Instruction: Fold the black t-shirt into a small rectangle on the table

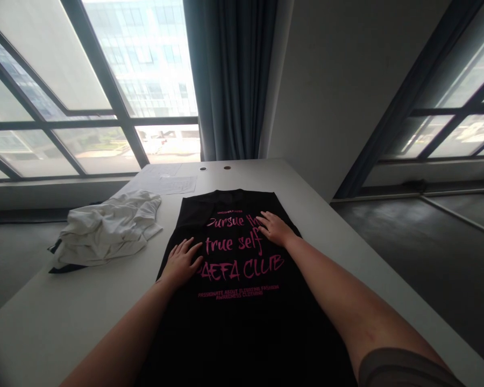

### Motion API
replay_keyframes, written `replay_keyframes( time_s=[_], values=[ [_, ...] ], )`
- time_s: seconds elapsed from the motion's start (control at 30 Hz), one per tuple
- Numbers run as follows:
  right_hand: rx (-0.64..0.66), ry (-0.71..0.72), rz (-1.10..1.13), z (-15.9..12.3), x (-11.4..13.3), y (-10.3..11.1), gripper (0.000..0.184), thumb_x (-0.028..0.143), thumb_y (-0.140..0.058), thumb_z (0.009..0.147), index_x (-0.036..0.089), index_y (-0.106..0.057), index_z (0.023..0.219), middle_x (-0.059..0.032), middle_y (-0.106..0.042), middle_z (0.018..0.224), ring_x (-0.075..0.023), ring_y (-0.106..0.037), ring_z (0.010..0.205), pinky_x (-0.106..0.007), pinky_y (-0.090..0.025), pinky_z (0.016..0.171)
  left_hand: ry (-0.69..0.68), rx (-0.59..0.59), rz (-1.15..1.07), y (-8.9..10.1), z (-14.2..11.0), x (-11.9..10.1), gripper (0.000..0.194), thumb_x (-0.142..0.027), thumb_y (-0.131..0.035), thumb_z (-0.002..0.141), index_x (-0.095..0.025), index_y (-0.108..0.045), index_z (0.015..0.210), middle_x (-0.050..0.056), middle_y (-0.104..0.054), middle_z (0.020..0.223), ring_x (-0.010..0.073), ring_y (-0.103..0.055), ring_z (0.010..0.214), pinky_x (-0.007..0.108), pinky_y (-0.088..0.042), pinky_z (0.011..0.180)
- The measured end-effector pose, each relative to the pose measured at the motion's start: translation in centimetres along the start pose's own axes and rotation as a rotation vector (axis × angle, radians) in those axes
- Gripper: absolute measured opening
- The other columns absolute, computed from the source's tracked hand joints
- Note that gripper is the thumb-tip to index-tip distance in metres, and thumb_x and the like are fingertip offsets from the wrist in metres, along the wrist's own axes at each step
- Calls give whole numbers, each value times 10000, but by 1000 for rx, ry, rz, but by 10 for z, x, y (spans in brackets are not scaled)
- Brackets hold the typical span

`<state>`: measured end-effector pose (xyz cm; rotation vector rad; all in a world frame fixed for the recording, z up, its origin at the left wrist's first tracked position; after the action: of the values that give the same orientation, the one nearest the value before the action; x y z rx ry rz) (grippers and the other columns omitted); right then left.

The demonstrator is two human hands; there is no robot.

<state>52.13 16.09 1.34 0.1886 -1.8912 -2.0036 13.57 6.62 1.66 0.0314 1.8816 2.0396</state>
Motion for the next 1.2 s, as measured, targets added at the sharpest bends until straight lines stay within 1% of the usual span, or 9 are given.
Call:
replay_keyframes(
  time_s=[0.1, 0.23, 0.4, 0.57, 0.7, 0.8, 0.93, 1.03, 1.2],
  values=[
    [-4, -130, -38, 31, -17, 3, 682, 512, -346, 1041, 182, -360, 1637, -102, -288, 1717, -313, -174, 1601, -491, -182, 1289, -3, -2, -4, 0, 0, 0, 533, -472, -555, 991, -332, -556, 1506, 68, -405, 1664, 304, -312, 1561, 521, -222, 1277],
    [91, -337, -36, 62, -41, -10, 700, 531, -279, 1048, 213, -269, 1671, -100, -214, 1741, -333, -170, 1600, -527, -214, 1264, -6, -4, -14, 1, 0, 1, 531, -470, -565, 989, -350, -552, 1506, 53, -404, 1666, 297, -310, 1563, 519, -227, 1278],
    [124, -389, -56, 65, -53, -27, 718, 586, -251, 1040, 253, -252, 1676, -100, -154, 1754, -344, -159, 1602, -557, -154, 1273, -34, 59, 28, -2, -4, -3, 582, -475, -524, 1015, -338, -465, 1578, 67, -332, 1701, 320, -256, 1584, 553, -190, 1285],
    [137, -450, -19, 73, -54, -20, 689, 558, -337, 1024, 253, -346, 1642, -119, -218, 1738, -381, -207, 1584, -602, -193, 1255, -174, 129, 26, -7, -14, -18, 622, -533, -483, 1036, -360, -375, 1623, 70, -260, 1727, 359, -169, 1603, 633, -147, 1270],
    [37, -517, -26, 109, -22, -5, 616, 426, -341, 1027, 178, -433, 1583, -159, -257, 1716, -397, -169, 1584, -643, -192, 1237, -302, 175, -24, -2, -16, -30, 598, -563, -508, 1028, -448, -381, 1601, 31, -204, 1744, 399, -148, 1599, 692, -147, 1250],
    [11, -248, 1, 152, 40, -8, 622, 376, -324, 1045, 164, -340, 1630, -134, -189, 1742, -370, -86, 1602, -613, -122, 1265, -435, 218, -75, 6, -19, -39, 553, -527, -540, 1025, -508, -415, 1564, -8, -203, 1742, 391, -178, 1594, 697, -154, 1250],
    [139, -54, 55, 187, 105, -33, 609, 409, -399, 1031, 317, -353, 1631, -1, -255, 1734, -279, -211, 1589, -511, -180, 1282, -531, 282, -116, 14, -22, -45, 634, -449, -657, 969, -534, -419, 1550, -19, -218, 1737, 388, -192, 1591, 702, -153, 1250],
    [161, -68, 54, 194, 116, -47, 636, 354, -362, 1025, 287, -301, 1655, -5, -209, 1745, -274, -190, 1596, -548, -125, 1289, -541, 310, -131, 16, -22, -46, 640, -409, -676, 958, -551, -435, 1533, -24, -243, 1729, 378, -209, 1589, 702, -157, 1250],
    [162, -163, 33, 198, 105, -51, 648, 344, -272, 1041, 246, -227, 1681, -43, -128, 1761, -302, -105, 1612, -586, -72, 1284, -526, 306, -150, 16, -20, -45, 611, -412, -675, 956, -541, -469, 1516, -17, -290, 1715, 369, -250, 1579, 696, -178, 1251]
  ],
)
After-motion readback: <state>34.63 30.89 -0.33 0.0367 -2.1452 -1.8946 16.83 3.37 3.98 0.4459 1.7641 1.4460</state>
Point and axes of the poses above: each hand's wrist, its own z-axis towards the middle knuckle, its own y-axis out of the back of the hand, x = y × z, the point moved 5 cm from there along z, towards the middle knuckle
